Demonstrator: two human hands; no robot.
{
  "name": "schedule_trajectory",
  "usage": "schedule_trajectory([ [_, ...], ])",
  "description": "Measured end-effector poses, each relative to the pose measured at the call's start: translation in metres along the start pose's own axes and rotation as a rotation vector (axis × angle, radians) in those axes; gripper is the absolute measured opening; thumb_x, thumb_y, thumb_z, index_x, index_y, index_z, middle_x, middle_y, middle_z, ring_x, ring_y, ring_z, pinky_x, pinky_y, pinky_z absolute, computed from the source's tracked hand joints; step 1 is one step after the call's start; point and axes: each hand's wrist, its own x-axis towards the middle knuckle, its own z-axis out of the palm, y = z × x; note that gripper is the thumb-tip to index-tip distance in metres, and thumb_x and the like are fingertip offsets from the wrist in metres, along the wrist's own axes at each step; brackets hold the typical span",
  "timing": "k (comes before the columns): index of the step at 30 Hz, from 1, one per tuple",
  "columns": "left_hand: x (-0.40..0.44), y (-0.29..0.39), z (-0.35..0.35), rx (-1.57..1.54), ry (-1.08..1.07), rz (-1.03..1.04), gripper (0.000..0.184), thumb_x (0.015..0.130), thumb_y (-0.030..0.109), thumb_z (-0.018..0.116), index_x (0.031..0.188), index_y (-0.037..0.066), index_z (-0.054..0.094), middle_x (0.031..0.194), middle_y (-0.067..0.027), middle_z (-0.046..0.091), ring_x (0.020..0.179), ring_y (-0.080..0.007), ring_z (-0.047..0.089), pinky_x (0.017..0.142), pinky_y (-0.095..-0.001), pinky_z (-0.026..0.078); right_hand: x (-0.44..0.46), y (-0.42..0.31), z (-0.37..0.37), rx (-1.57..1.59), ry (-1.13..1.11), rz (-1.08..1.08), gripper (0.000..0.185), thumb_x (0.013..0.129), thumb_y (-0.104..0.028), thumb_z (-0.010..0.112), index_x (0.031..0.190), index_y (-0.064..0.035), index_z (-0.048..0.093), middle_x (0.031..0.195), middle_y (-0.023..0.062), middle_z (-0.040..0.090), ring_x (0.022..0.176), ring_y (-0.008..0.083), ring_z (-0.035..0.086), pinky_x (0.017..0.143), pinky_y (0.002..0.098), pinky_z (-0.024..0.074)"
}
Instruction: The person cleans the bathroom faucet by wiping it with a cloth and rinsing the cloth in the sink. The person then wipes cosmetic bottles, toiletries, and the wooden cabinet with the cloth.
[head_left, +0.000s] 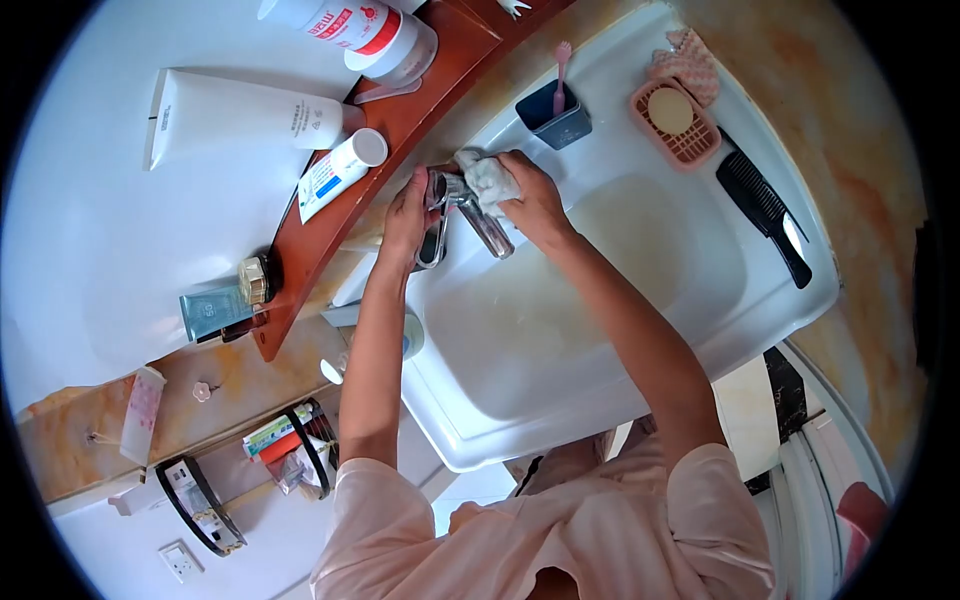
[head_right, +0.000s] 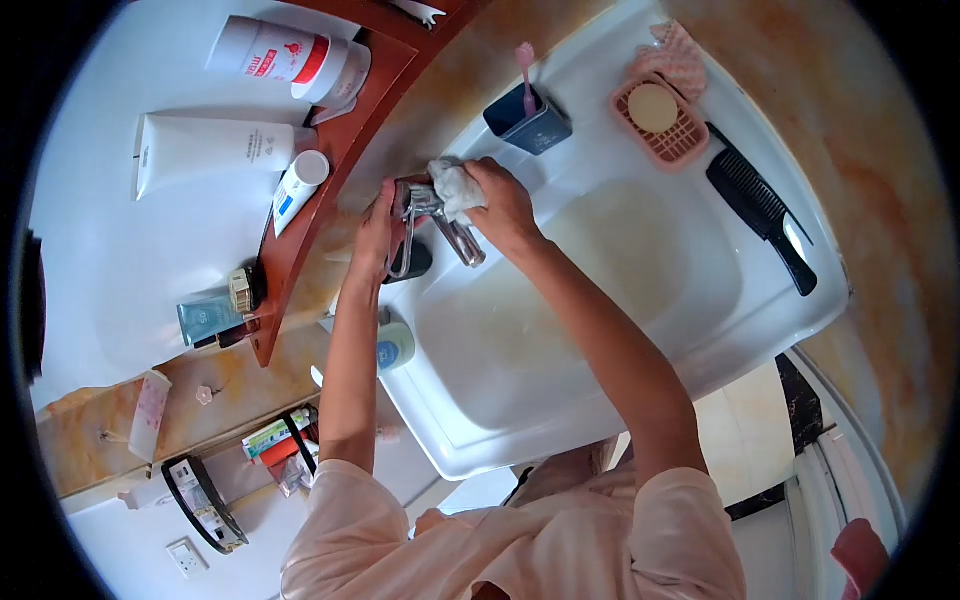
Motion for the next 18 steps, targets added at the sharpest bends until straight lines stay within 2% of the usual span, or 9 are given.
schedule_trajectory([
  [3,0.000,-0.002,-0.004,-0.092,-0.106,-0.002,0.045,0.098,0.039,0.043,0.123,0.003,0.053,0.116,-0.0074,0.058,0.104,-0.0156,0.055,0.092,-0.0316,0.045,0.002,-0.025,-0.010,0.023,-0.024,-0.061,0.038,0.069,0.000,0.064,0.105,-0.0047,0.055,0.101,0.0157,0.056,0.097,0.0382,0.054,0.082,0.0415,0.0446],
  [4,-0.001,0.000,-0.005,-0.134,-0.147,0.009,0.044,0.099,0.037,0.043,0.125,0.003,0.052,0.117,-0.0073,0.057,0.105,-0.0153,0.054,0.093,-0.0307,0.044,0.002,-0.029,-0.015,0.066,-0.012,-0.062,0.041,0.068,0.001,0.062,0.107,-0.0040,0.055,0.102,0.0150,0.058,0.097,0.0347,0.057,0.085,0.0368,0.0451],
  [5,-0.004,0.005,-0.008,-0.162,-0.300,0.053,0.039,0.098,0.028,0.046,0.129,0.005,0.048,0.119,-0.0058,0.055,0.109,-0.0137,0.051,0.094,-0.0286,0.041,-0.002,-0.018,-0.013,0.188,0.021,0.020,0.042,0.067,0.002,0.061,0.108,-0.0032,0.055,0.102,0.0141,0.059,0.097,0.0310,0.058,0.086,0.0339,0.0447],
  [8,-0.015,0.010,-0.010,-0.147,-0.336,0.096,0.041,0.096,0.022,0.050,0.133,0.007,0.045,0.119,-0.0040,0.054,0.107,-0.0124,0.049,0.093,-0.0277,0.040,-0.006,-0.011,-0.020,0.308,0.043,0.226,0.043,0.067,0.003,0.058,0.110,-0.0018,0.055,0.103,0.0126,0.060,0.096,0.0234,0.059,0.088,0.0292,0.0437],
  [9,-0.015,0.012,-0.011,-0.109,-0.330,0.088,0.044,0.094,0.025,0.053,0.131,0.002,0.044,0.129,-0.0103,0.051,0.119,-0.0200,0.048,0.100,-0.0345,0.039,-0.006,-0.013,-0.022,0.308,0.033,0.285,0.043,0.068,0.003,0.058,0.110,-0.0015,0.055,0.103,0.0124,0.060,0.096,0.0215,0.059,0.089,0.0282,0.0434],
  [12,-0.011,0.015,-0.008,0.065,-0.223,0.046,0.041,0.095,0.028,0.052,0.128,0.003,0.046,0.122,-0.0073,0.054,0.111,-0.0158,0.051,0.095,-0.0315,0.041,-0.006,-0.019,-0.016,0.422,0.050,0.266,0.040,0.070,-0.001,0.063,0.110,-0.0033,0.056,0.105,0.0115,0.059,0.097,0.0198,0.057,0.089,0.0287,0.0429],
  [14,-0.009,0.008,-0.004,0.101,-0.112,0.034,0.039,0.094,0.037,0.053,0.122,0.011,0.050,0.114,-0.0003,0.054,0.103,-0.0103,0.049,0.089,-0.0267,0.040,-0.003,-0.025,-0.005,0.371,0.058,0.105,0.044,0.067,-0.004,0.070,0.109,-0.0062,0.057,0.108,0.0106,0.058,0.101,0.0215,0.056,0.091,0.0307,0.0424],
  [15,-0.009,0.006,-0.002,0.123,-0.057,0.026,0.038,0.093,0.042,0.054,0.120,0.015,0.051,0.110,0.0032,0.054,0.099,-0.0076,0.047,0.086,-0.0244,0.039,0.000,-0.029,0.004,0.169,0.045,-0.134,0.048,0.064,-0.006,0.074,0.109,-0.0085,0.057,0.109,0.0094,0.057,0.106,0.0259,0.055,0.092,0.0336,0.0421],
  [18,-0.006,0.000,0.000,0.116,-0.044,0.018,0.040,0.094,0.048,0.049,0.117,0.015,0.052,0.107,0.0034,0.053,0.098,-0.0077,0.047,0.086,-0.0268,0.040,0.006,-0.034,0.013,0.094,0.015,-0.136,0.045,0.065,-0.003,0.070,0.108,-0.0078,0.057,0.106,0.0124,0.058,0.102,0.0342,0.055,0.088,0.0380,0.0443],
])
